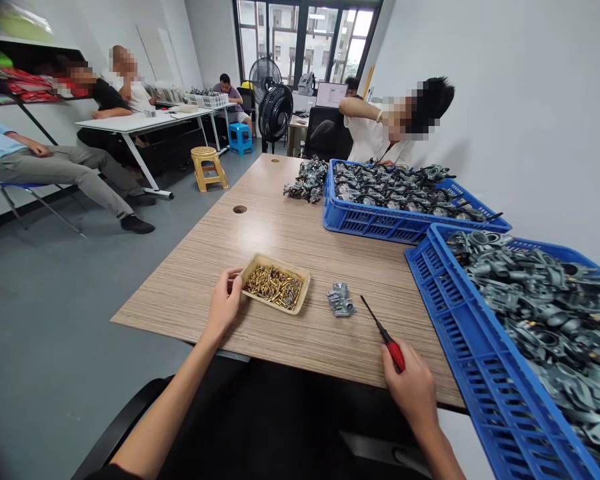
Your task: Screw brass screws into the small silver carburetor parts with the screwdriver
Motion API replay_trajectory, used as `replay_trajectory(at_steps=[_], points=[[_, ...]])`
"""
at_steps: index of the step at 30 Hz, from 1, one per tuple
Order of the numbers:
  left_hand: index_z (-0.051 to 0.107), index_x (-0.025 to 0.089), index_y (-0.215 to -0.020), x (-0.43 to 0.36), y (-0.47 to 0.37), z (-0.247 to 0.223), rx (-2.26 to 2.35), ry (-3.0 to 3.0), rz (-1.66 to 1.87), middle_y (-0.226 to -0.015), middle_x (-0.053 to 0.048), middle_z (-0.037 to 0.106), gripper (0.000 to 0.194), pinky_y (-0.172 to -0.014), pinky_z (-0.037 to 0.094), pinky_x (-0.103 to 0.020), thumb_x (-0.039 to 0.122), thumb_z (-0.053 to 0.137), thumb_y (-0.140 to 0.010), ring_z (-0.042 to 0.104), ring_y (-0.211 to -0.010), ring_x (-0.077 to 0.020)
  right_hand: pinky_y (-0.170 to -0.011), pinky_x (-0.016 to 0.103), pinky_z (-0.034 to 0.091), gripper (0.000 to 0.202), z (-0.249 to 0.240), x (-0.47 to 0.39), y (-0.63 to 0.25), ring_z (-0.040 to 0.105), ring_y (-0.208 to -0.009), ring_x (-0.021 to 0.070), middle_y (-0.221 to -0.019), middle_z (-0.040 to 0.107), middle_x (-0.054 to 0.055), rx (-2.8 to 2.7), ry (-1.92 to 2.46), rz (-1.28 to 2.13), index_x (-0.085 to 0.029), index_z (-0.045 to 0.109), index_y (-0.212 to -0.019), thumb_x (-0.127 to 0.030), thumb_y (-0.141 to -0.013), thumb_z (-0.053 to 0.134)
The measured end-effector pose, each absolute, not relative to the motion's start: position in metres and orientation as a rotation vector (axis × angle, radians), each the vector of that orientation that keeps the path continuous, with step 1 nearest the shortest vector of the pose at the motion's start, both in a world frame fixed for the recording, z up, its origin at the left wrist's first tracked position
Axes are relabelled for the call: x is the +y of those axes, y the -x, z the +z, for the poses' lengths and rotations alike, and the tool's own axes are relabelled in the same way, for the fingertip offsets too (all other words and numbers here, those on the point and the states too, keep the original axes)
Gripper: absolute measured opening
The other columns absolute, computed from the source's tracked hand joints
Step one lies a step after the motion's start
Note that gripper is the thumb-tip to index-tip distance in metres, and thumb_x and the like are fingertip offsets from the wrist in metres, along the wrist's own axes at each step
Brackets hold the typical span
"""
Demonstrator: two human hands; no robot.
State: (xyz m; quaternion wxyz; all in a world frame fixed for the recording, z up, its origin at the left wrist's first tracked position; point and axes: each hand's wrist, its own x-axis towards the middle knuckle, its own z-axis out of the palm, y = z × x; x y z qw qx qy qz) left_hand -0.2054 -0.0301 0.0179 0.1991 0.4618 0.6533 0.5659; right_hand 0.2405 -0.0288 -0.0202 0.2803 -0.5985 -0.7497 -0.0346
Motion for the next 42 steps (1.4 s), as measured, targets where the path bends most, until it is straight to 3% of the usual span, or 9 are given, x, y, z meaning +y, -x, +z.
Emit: replay_trajectory(at_steps=[42], points=[[0.062,0.021,-0.116,-0.0307,0.2052,0.018,1.815,-1.286,1.58,-0.106,-0.008,0.071,0.027,-0.086,0.052,-0.036,0.038,0.048,-0.1,0.067,-0.097,-0.0231,-0.083,0.035,0.051,0.037,-0.0204,-0.0282,-0.2392,0.071,-0.092,0.0277,-0.103,0.075,0.011,-1.982,1.648,-0.053,-0.018,0.067,-0.106,-0.049,-0.095,0.05]])
